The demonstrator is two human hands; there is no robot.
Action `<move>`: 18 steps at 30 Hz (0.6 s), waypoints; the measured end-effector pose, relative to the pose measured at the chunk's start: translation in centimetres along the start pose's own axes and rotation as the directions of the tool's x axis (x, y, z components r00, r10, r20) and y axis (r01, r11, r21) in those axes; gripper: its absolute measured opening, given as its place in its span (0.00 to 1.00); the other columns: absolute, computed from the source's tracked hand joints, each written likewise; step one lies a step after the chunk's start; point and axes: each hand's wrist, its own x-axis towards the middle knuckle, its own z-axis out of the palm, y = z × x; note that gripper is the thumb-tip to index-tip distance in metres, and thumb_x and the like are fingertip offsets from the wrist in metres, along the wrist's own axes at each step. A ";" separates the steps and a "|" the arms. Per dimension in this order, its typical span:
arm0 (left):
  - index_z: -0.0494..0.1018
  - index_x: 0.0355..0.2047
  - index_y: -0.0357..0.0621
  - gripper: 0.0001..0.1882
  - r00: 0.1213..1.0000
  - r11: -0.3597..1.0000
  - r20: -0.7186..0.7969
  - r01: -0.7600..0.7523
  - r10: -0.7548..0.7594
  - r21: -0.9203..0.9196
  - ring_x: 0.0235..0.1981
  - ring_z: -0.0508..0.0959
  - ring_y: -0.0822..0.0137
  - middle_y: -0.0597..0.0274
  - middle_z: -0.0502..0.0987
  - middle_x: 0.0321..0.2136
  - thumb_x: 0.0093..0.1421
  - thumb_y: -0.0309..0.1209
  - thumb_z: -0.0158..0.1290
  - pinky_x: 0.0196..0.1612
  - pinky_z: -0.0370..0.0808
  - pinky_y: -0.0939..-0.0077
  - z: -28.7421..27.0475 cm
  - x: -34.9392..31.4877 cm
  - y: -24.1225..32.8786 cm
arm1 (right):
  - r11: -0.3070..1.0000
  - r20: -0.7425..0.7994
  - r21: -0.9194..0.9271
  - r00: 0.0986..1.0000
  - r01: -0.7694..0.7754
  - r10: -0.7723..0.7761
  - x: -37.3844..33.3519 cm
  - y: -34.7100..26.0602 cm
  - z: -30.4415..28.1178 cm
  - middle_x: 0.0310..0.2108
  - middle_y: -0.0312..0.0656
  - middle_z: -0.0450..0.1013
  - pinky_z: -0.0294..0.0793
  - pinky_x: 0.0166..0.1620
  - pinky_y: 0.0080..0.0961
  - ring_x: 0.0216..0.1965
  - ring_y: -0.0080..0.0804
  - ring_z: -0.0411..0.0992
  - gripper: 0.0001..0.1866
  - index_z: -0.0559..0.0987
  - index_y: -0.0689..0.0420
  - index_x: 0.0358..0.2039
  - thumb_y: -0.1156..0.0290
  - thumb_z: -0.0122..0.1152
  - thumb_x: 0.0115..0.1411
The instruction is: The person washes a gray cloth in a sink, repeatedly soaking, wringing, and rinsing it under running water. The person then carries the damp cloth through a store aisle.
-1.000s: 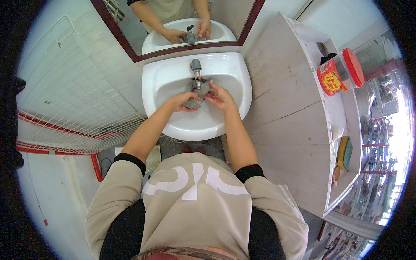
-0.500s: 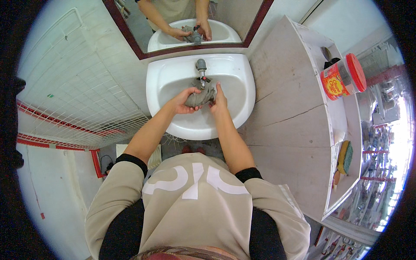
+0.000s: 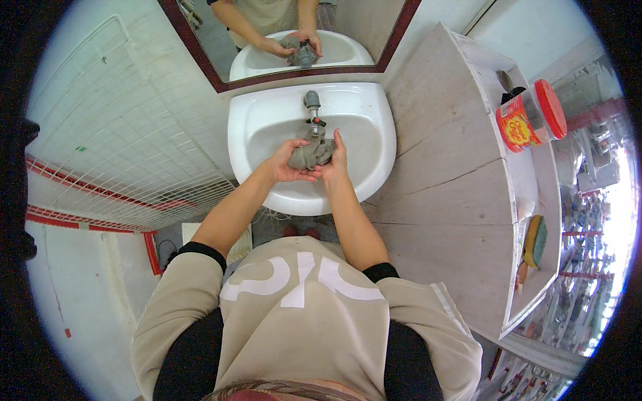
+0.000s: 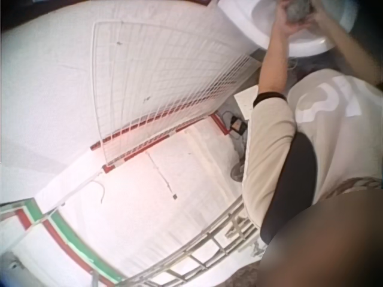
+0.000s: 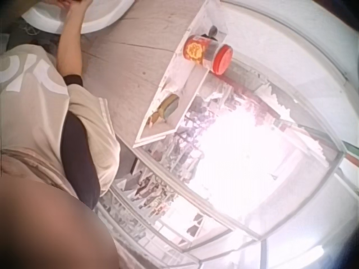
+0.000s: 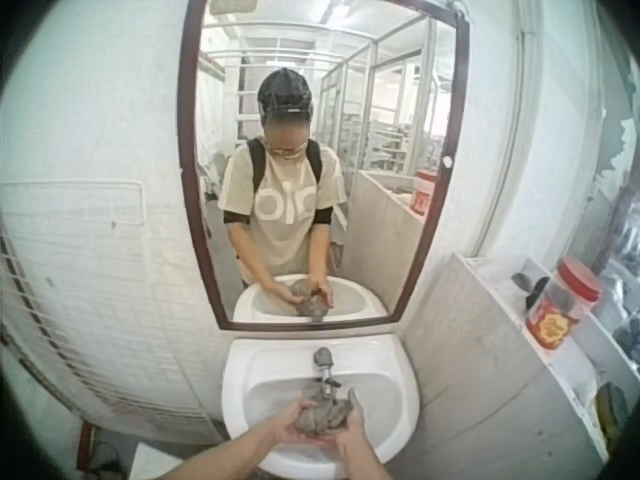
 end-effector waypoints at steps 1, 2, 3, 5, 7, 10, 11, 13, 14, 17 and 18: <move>0.69 0.45 0.33 0.29 1.000 1.000 0.027 -0.004 0.004 0.009 0.32 0.80 0.48 0.41 0.76 0.36 0.56 0.48 0.48 0.40 0.80 0.56 0.0 -0.2 0.1 | 1.000 0.036 0.011 0.999 -0.021 0.020 0.2 0.0 -0.1 0.45 0.50 0.72 0.71 0.50 0.47 0.45 0.47 0.72 0.32 0.73 0.62 0.46 0.44 0.56 0.57; 0.68 0.47 0.33 0.29 0.999 1.000 0.048 0.006 -0.007 0.012 0.33 0.80 0.47 0.39 0.76 0.37 0.57 0.47 0.48 0.42 0.79 0.55 0.1 -0.5 0.2 | 0.999 0.082 0.022 0.996 -0.041 0.039 0.3 0.0 -0.1 0.44 0.50 0.72 0.71 0.49 0.48 0.44 0.47 0.72 0.30 0.73 0.61 0.45 0.44 0.57 0.57; 0.67 0.49 0.32 0.29 0.997 1.000 0.070 0.017 -0.018 0.014 0.34 0.79 0.46 0.37 0.75 0.39 0.57 0.46 0.48 0.44 0.78 0.54 0.2 -0.7 0.2 | 0.997 0.110 0.034 0.992 -0.068 0.064 0.5 0.0 -0.2 0.42 0.49 0.73 0.72 0.48 0.49 0.43 0.46 0.72 0.29 0.74 0.60 0.44 0.45 0.57 0.57; 0.65 0.51 0.33 0.27 0.998 0.998 0.064 -0.021 0.017 0.059 0.36 0.79 0.46 0.37 0.75 0.40 0.59 0.43 0.48 0.45 0.78 0.56 0.6 -0.9 -0.1 | 0.994 0.176 -0.070 0.979 -0.087 0.098 0.9 -0.3 -0.3 0.40 0.48 0.74 0.73 0.46 0.47 0.42 0.44 0.73 0.26 0.74 0.60 0.43 0.48 0.58 0.58; 0.63 0.53 0.34 0.27 0.997 0.993 0.043 -0.061 0.057 0.104 0.36 0.79 0.49 0.37 0.75 0.40 0.60 0.41 0.49 0.43 0.79 0.60 0.9 -1.0 -0.7 | 0.981 0.189 -0.157 0.972 -0.113 0.142 1.1 -0.7 -0.5 0.38 0.46 0.74 0.75 0.44 0.45 0.40 0.42 0.74 0.23 0.74 0.59 0.43 0.51 0.58 0.58; 0.64 0.52 0.37 0.26 0.997 0.985 0.029 -0.077 0.073 0.154 0.33 0.79 0.56 0.39 0.75 0.41 0.60 0.42 0.53 0.38 0.79 0.68 0.9 -0.9 -1.4 | 0.956 0.163 -0.257 0.969 -0.141 0.186 1.3 -1.4 -0.7 0.37 0.46 0.75 0.77 0.41 0.43 0.38 0.40 0.75 0.19 0.75 0.58 0.41 0.55 0.58 0.59; 0.65 0.51 0.38 0.26 0.998 0.985 0.056 -0.047 0.038 0.164 0.32 0.78 0.59 0.41 0.76 0.40 0.59 0.43 0.55 0.36 0.79 0.70 0.8 -0.8 -1.4 | 0.950 0.160 -0.282 0.970 -0.131 0.181 1.4 -1.6 -0.6 0.37 0.46 0.75 0.77 0.41 0.42 0.37 0.40 0.75 0.18 0.75 0.58 0.40 0.56 0.57 0.59; 0.67 0.48 0.39 0.25 0.994 0.982 0.106 -0.007 -0.013 0.188 0.32 0.79 0.62 0.42 0.76 0.40 0.58 0.44 0.57 0.34 0.78 0.73 0.4 -0.4 -1.1 | 0.941 0.151 -0.315 0.973 -0.121 0.176 1.5 -1.9 -0.5 0.38 0.47 0.74 0.77 0.42 0.42 0.38 0.40 0.75 0.17 0.75 0.59 0.40 0.58 0.56 0.59; 0.67 0.46 0.39 0.24 0.991 0.980 0.131 0.004 -0.031 0.200 0.32 0.79 0.63 0.43 0.76 0.40 0.58 0.44 0.58 0.33 0.78 0.73 0.3 -0.3 -0.8 | 0.939 0.144 -0.322 0.974 -0.122 0.176 1.6 -2.1 -0.4 0.39 0.48 0.74 0.77 0.43 0.42 0.39 0.40 0.75 0.17 0.74 0.59 0.41 0.58 0.55 0.60; 0.69 0.43 0.40 0.21 0.993 0.949 0.114 -0.002 -0.036 0.314 0.31 0.78 0.65 0.46 0.76 0.39 0.57 0.40 0.59 0.34 0.78 0.73 0.1 0.2 -0.5 | 0.953 0.150 -0.289 0.978 -0.095 0.142 1.4 -2.1 -0.1 0.40 0.48 0.74 0.78 0.43 0.40 0.40 0.40 0.75 0.15 0.74 0.60 0.42 0.62 0.52 0.60; 0.69 0.43 0.40 0.20 0.994 0.929 0.105 -0.013 -0.028 0.370 0.30 0.78 0.67 0.47 0.76 0.38 0.56 0.38 0.59 0.34 0.78 0.73 0.2 0.2 -0.6 | 0.963 0.163 -0.254 0.977 -0.090 0.134 1.3 -2.0 0.0 0.39 0.48 0.74 0.78 0.43 0.39 0.39 0.39 0.75 0.14 0.74 0.61 0.42 0.64 0.52 0.60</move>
